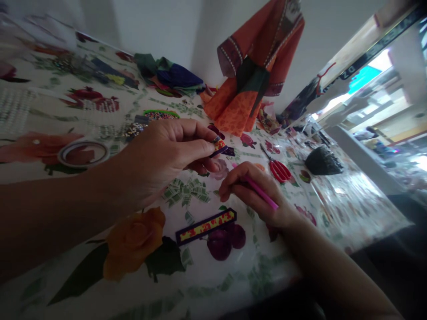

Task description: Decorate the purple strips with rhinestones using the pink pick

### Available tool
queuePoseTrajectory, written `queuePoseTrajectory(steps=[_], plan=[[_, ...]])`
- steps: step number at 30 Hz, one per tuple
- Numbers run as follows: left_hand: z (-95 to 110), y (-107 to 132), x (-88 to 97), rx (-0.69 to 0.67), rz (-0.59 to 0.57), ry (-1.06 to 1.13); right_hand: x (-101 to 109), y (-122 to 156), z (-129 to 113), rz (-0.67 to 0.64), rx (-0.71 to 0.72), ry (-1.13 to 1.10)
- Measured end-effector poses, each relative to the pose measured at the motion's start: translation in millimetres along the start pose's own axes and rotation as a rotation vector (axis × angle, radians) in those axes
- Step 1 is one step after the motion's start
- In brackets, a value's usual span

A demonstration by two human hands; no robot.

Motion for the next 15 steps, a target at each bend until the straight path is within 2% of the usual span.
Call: queuePoseTrajectory(steps=[3,6,11,15], plan=[[-1.9,-1.0,0.9,-0.019,-0.023,0.013,-9.0,2.7,-6.1,-0.093,-0.044,-0.058],[-4.0,-1.2,2.1,-0.017,-0.018,0.014,-16.0,1.7,-9.8,-0.111,-0.034,-0.077],[-6.1,-1.3,2.7,-0.022,-0.038,0.014,-17.5,-5.8,-3.2,-0.05,0.022,0.031],[-6.5,-1.4,3.2,-0.006,-0.021,0.002,-11.4,-8.2,8.7,0.055,0.021,-0.038]])
Point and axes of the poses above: each hand's wrist, its own y-axis away from the middle knuckle, its own x-axis out of the back of the hand, z = x × y, the point moved 3 cm from there along -y, towards the middle knuckle, and after that the axes turned 4 degrees about y, right-handed, at the moved point
